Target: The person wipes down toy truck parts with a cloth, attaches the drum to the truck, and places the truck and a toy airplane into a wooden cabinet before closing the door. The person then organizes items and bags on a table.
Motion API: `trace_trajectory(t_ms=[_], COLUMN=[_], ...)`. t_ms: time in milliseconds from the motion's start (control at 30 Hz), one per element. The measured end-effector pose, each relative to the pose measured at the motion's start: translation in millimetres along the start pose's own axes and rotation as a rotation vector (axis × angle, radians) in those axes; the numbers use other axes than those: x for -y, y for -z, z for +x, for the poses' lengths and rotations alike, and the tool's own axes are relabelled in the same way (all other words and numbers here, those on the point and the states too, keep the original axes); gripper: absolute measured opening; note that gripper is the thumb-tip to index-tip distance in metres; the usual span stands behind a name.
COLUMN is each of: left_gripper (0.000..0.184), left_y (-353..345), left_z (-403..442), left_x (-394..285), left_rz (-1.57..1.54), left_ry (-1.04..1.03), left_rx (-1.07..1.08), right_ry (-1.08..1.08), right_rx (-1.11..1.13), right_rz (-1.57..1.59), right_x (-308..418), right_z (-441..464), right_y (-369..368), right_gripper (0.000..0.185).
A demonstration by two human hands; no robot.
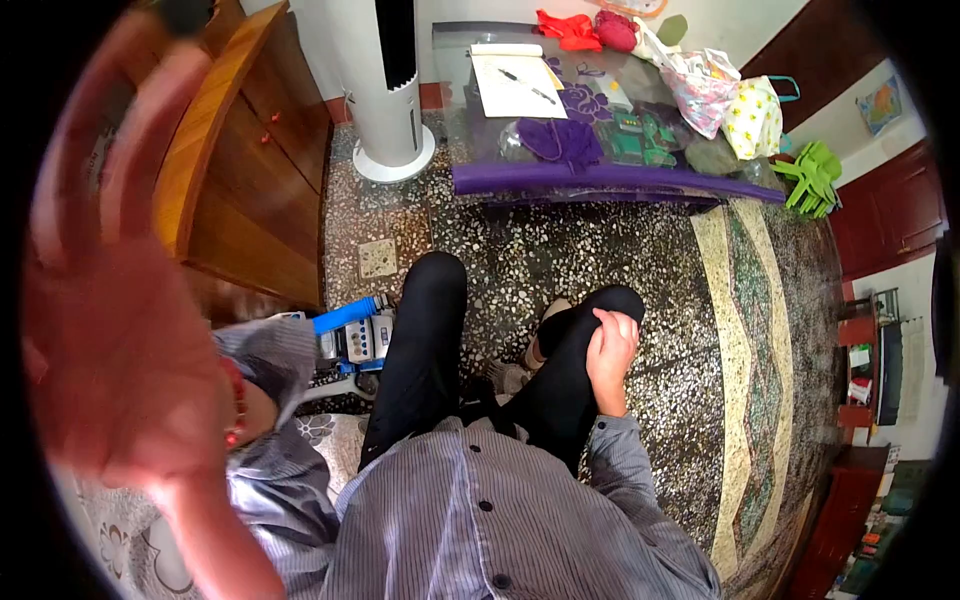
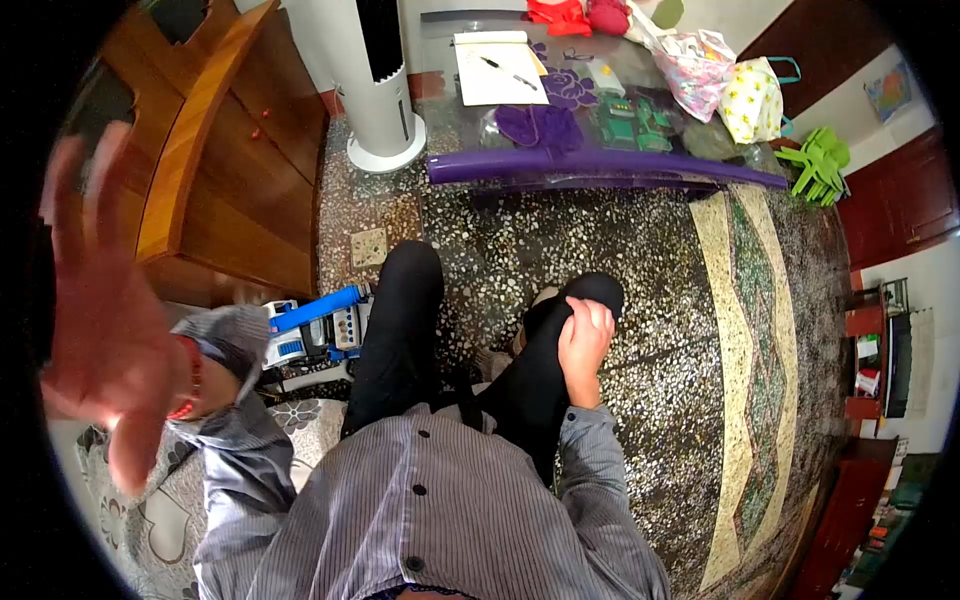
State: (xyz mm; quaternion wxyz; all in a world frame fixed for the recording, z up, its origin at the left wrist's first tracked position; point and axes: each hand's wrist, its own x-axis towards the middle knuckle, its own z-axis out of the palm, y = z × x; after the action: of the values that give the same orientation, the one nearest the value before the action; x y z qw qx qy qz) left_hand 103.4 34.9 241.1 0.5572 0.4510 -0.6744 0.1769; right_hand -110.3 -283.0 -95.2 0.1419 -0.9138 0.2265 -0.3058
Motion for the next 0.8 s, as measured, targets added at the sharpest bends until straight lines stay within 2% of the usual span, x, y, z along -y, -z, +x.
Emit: trace_trajectory(t_ms=[100,233,567,800], left_gripper=[0.085,0.079,0.064,0.055], left_y=[8,11,32,54], left_z=[29,28,-15,-41], left_x=[-14,-17,-19,-34], left_rz=[-0.030,-0.017,0.085,0.269], left_ry=[-0.271,-0.438,-0.518,-0.483], left_rx=[-0.027,-0.049,-0.077,-0.108], right_ry=[0.014,0.023,0.029,0.074], right_rx=[-0.001,0.000,0.006,0.026], right_rz=[-0.015,-0.024,-0.026,-0.083], right_x=[2,0,1,-5], right_z=[0,0,1,0], right_y=[-1,-1,-1,-5], right_gripper=[0.024,0.024,0.026,0.026])
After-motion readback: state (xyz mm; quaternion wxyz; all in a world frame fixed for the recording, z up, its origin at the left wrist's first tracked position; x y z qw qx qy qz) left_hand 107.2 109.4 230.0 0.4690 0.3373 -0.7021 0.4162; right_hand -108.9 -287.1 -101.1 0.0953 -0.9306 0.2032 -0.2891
